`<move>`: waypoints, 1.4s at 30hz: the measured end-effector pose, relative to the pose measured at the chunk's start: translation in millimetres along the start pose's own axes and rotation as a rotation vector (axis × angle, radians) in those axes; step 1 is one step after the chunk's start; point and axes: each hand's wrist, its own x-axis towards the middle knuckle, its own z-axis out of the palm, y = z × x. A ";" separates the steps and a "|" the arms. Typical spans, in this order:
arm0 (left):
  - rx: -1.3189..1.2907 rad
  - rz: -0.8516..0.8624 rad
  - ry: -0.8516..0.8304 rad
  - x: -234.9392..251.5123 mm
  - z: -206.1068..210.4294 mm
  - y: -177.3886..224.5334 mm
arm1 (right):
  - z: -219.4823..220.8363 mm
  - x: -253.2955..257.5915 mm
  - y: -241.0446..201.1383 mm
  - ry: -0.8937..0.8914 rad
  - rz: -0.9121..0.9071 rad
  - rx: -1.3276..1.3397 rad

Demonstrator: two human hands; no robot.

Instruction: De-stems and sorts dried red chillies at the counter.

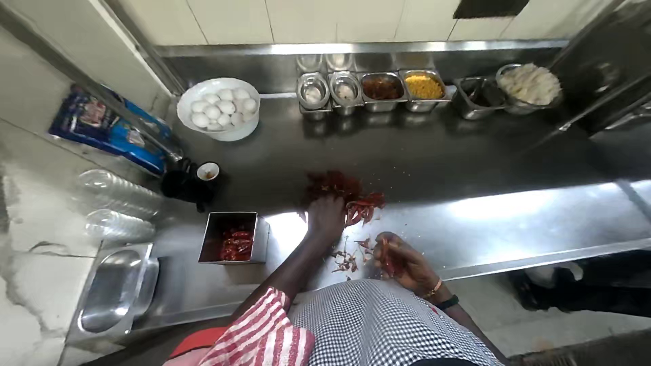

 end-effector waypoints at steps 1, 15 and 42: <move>0.010 -0.002 0.004 -2.8 2.6 0.3 | -2.3 0.1 -4.6 0.012 -0.001 -0.011; -0.008 -0.137 0.015 -17.5 7.6 12.9 | -11.8 11.3 -36.0 0.209 0.041 -0.433; -1.051 -0.191 0.270 -82.2 31.2 1.1 | 35.9 55.3 -40.8 0.102 0.152 -1.021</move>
